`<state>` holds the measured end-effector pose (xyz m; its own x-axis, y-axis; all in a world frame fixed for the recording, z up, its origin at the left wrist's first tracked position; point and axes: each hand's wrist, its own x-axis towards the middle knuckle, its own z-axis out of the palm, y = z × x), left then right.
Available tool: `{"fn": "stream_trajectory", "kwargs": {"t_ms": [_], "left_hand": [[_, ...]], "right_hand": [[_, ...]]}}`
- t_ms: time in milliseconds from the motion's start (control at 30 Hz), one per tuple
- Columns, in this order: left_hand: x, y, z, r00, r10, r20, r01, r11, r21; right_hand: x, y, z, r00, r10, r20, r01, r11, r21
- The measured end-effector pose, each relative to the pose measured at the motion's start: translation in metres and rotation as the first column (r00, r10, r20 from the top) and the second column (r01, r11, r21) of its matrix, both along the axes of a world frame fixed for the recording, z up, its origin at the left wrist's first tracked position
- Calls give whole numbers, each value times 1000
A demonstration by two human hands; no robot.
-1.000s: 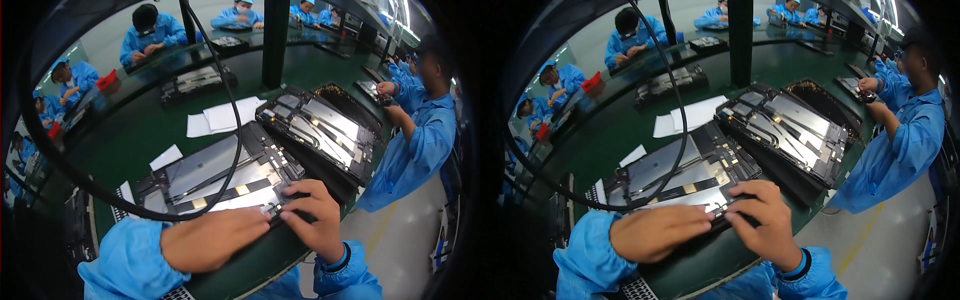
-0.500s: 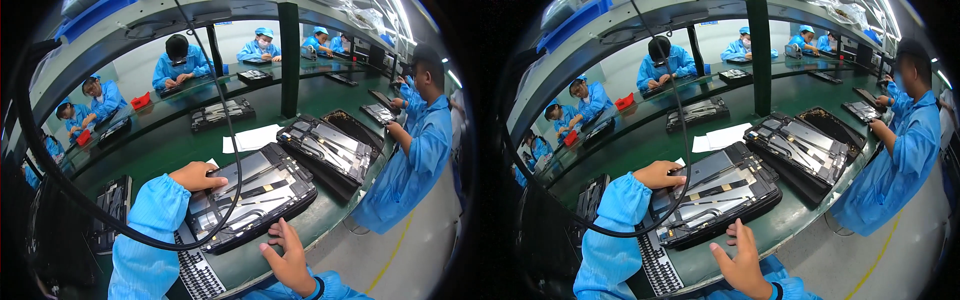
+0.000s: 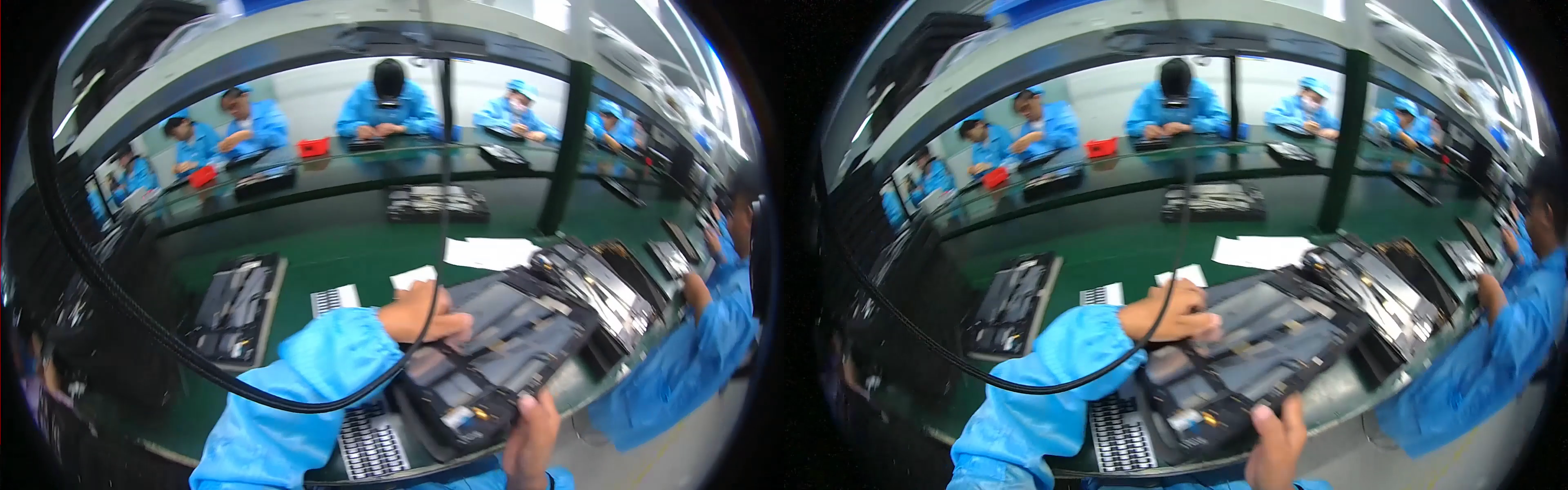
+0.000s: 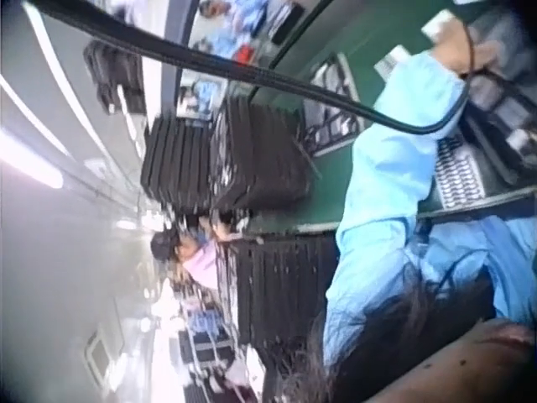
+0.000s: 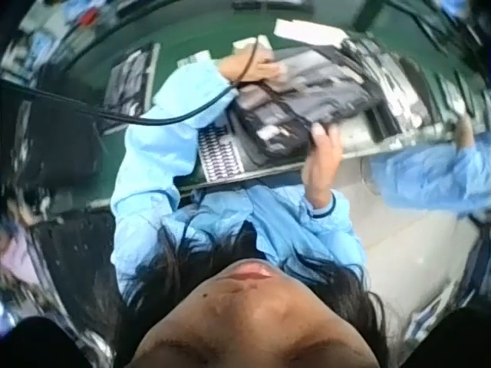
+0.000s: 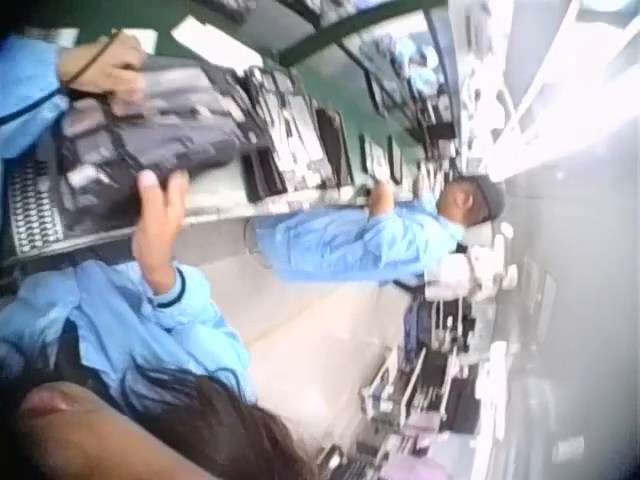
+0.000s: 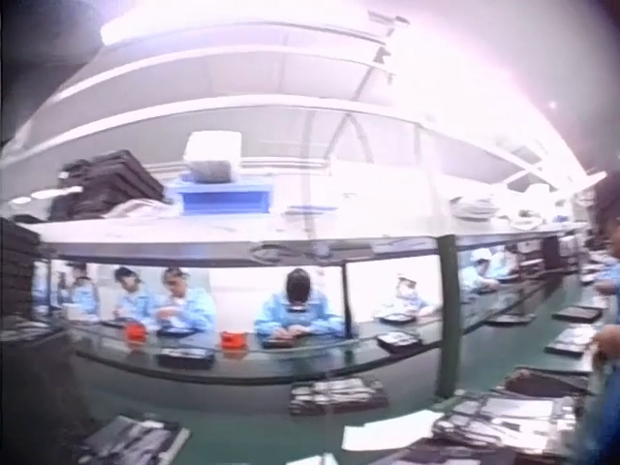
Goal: The person assembles internal components of electronic tablet devices by hand, working with tablet housings, internal cables, circuit boards, and labels.
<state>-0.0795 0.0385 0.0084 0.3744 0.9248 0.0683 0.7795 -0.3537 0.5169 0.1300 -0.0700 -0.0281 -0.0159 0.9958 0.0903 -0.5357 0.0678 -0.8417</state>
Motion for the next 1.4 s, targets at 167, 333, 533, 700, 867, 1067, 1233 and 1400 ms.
{"fn": "stream_trajectory", "kwargs": {"t_ms": [167, 333, 533, 700, 867, 1067, 1233, 1400], "left_hand": [[15, -20, -1, 970, 30, 241, -47, 997, 65], [-5, -56, 24, 715, 164, 680, -29, 978, -206], [-89, -99, 52, 432, 286, 855, -392, 913, -107], [-171, -147, 50, 462, 600, 652, -673, 717, -183], [-248, -167, 18, 397, 708, 584, -793, 585, -170], [-306, -169, -37, 450, 817, 359, -881, 473, 27], [-300, -160, -38, 583, 805, 111, -808, 560, 186], [-279, -159, -34, 467, 836, 287, -872, 489, -4]], "right_hand": [[-5, -11, 31, 999, -45, 15, 45, 998, -48], [-10, -12, 34, 991, 12, 137, -39, 979, 199], [-65, 47, 87, 891, 453, -13, -441, 872, 214], [-179, 84, 62, 625, 771, 125, -750, 637, -178], [-270, 97, 42, 463, 858, 223, -839, 505, -202], [-327, 89, -6, 647, 686, 335, -699, 708, -100], [-329, 87, -29, 710, 674, 204, -686, 727, -18], [-341, 91, -44, 708, 519, 479, -612, 789, 50]]}}
